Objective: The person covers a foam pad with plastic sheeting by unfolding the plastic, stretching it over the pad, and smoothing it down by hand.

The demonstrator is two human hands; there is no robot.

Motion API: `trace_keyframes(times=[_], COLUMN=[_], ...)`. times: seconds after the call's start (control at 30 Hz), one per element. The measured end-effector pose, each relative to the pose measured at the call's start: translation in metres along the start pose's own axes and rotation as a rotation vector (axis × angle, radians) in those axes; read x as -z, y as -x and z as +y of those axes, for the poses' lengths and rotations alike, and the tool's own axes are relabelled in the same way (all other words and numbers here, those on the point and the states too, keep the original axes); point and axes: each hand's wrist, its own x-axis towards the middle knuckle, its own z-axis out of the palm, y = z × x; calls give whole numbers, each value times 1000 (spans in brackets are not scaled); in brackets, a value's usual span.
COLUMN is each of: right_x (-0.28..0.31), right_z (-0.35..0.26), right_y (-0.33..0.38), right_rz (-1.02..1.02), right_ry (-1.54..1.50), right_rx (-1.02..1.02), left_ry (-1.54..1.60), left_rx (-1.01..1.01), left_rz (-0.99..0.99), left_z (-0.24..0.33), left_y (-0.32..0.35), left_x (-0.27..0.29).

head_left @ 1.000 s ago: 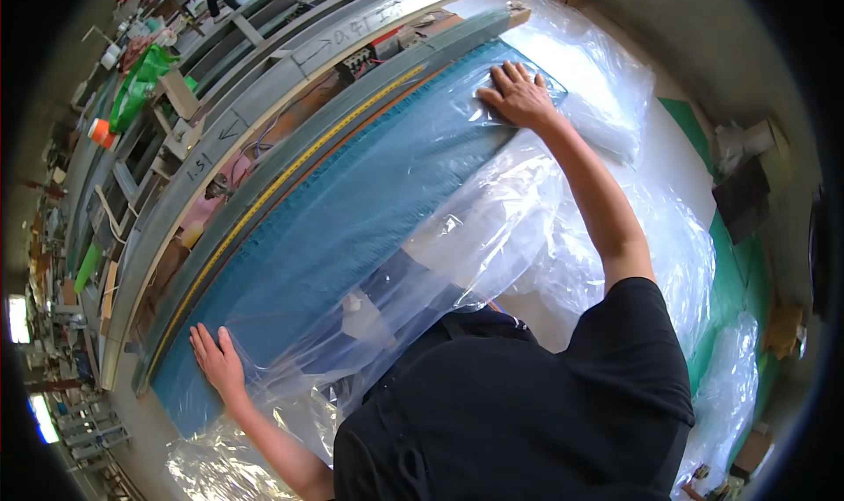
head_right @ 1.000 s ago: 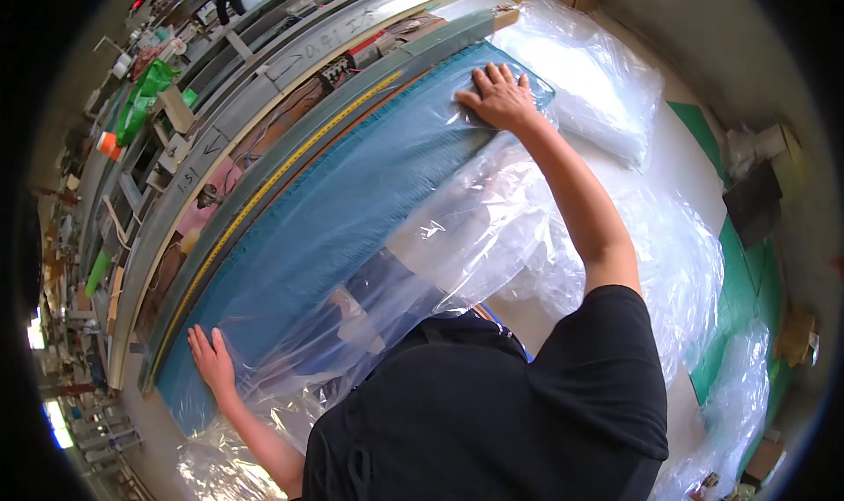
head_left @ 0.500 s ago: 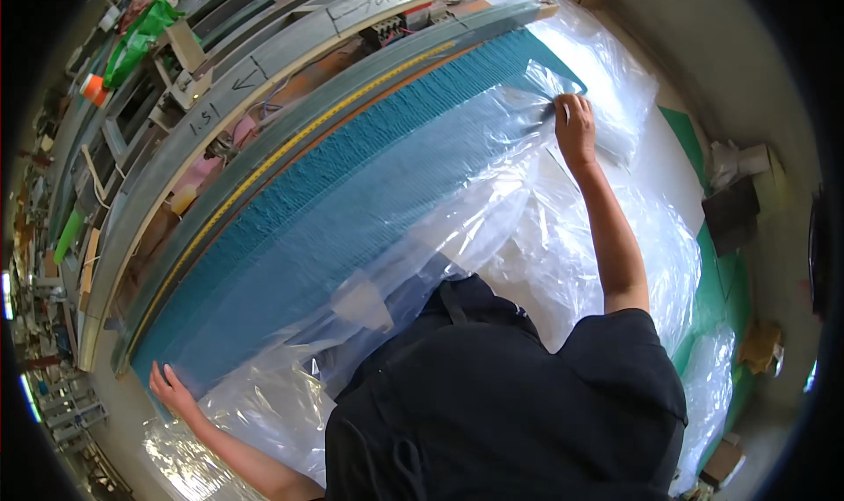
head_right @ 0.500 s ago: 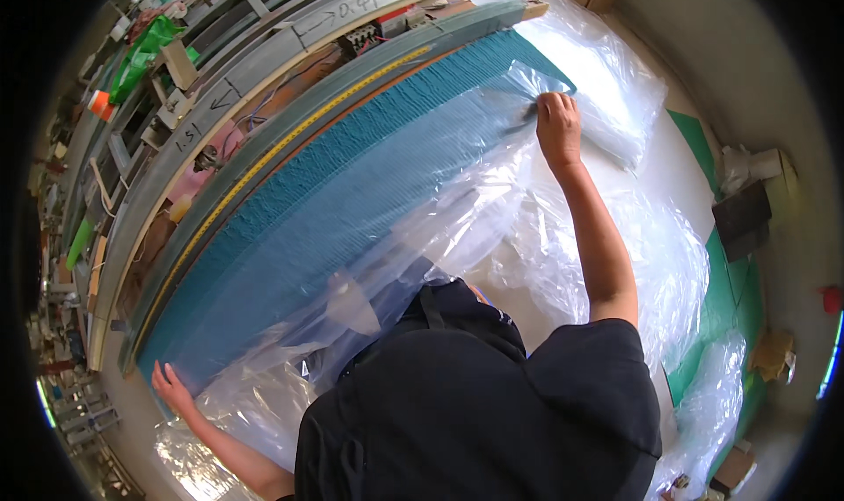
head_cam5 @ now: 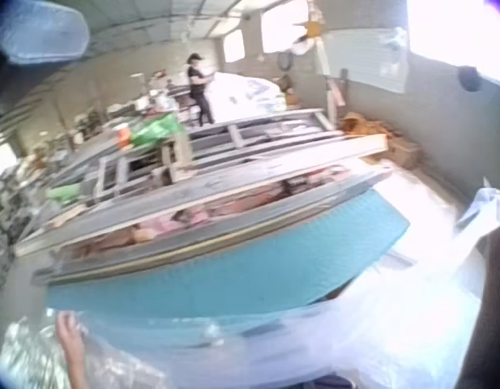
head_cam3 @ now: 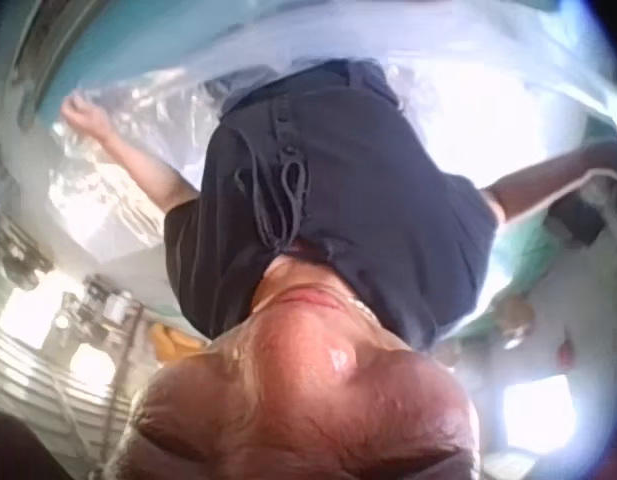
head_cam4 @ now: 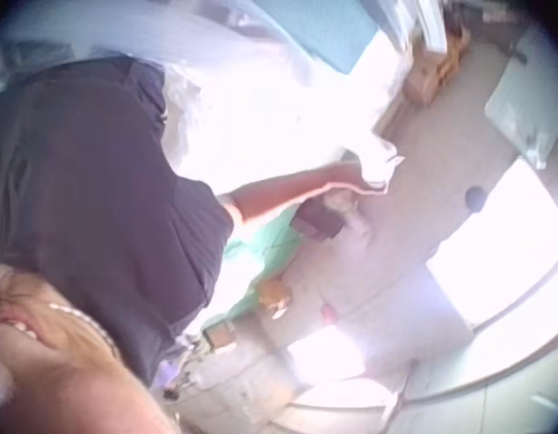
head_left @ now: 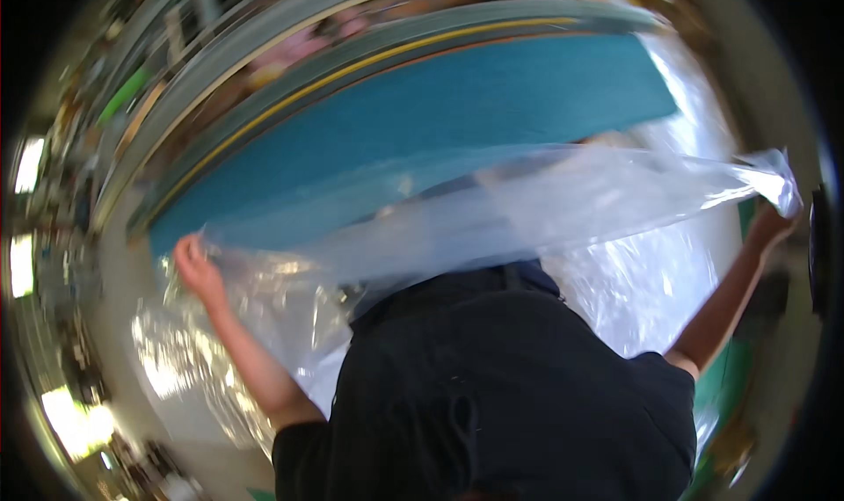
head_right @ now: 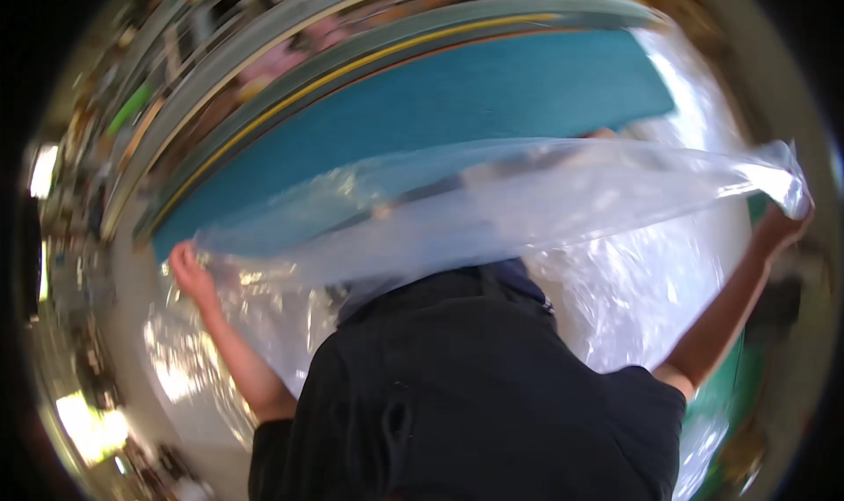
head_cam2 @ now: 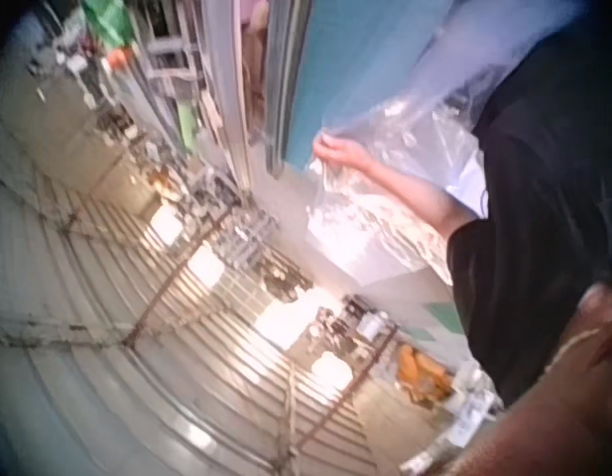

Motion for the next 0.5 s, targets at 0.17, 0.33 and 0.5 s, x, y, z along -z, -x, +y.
trace_keyframes(times=[0.17,0.33,0.5], right_x=[-69,-153,-170], right_z=[153,66,58], right_y=[-46,22,21], right_rz=[-408,-502,-699], right_ry=[219,490,596], right_rx=[19,182,256], left_ry=[157,-394,-683], left_rx=[120,0,10], left_rz=[-272,-560,-480], left_z=[56,21,-27], left_y=[-13,7,-18], left_x=[26,91,146])
